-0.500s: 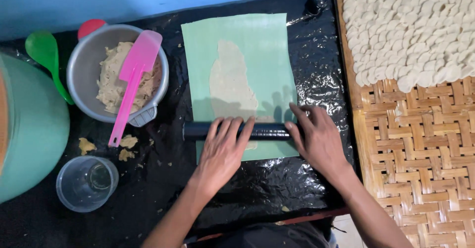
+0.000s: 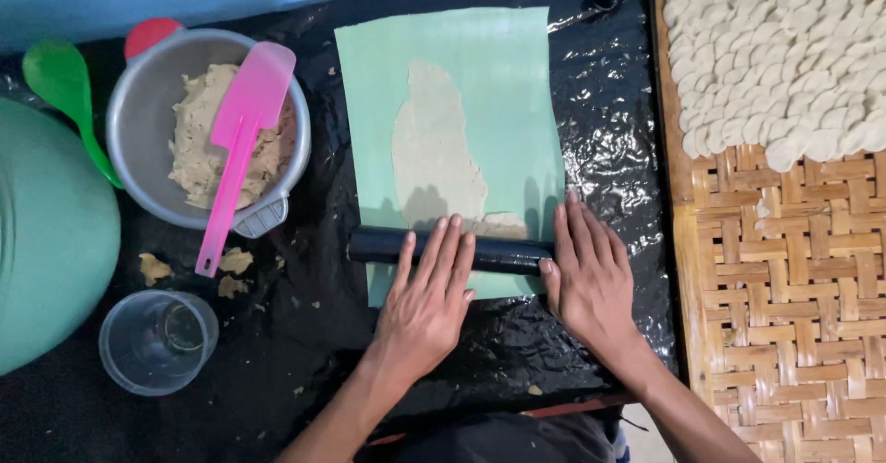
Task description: The recorder is spreading dough onto a flat surface with a spatula and flattening it using a rolling pin-like tool to create thin snack shapes.
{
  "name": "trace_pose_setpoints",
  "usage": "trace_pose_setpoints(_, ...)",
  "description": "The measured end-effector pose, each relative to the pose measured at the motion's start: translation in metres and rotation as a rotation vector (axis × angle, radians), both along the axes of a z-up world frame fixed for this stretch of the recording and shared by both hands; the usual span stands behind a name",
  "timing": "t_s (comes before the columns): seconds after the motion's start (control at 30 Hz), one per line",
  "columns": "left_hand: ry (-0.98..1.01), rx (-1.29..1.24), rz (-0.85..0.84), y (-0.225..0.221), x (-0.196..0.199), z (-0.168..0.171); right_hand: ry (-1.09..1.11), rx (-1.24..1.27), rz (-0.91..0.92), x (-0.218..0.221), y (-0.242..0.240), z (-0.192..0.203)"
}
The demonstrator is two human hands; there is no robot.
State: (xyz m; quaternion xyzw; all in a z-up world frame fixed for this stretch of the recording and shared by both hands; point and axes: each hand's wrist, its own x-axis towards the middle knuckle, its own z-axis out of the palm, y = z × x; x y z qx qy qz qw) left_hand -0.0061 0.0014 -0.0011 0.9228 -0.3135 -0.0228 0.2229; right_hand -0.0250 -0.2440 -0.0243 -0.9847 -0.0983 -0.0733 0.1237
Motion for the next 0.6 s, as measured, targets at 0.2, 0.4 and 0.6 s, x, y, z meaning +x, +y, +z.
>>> trace_pose_setpoints(0.2,-0.006,0.077,0.004,0.004,-0.037,-0.006,-0.012,-0.025,0.062,-0.032,0.001,-0.005)
trace_pose_setpoints(0.4,-0.052,-0.037,0.072,0.006,-0.046,0.000,0.072,-0.042,0.100,-0.058,-0.002,0.002)
trace_pose_setpoints(0.6,-0.003,-0.002,0.007,0.004,-0.010,0.011,-0.041,0.151,0.095,-0.032,0.002,0.031)
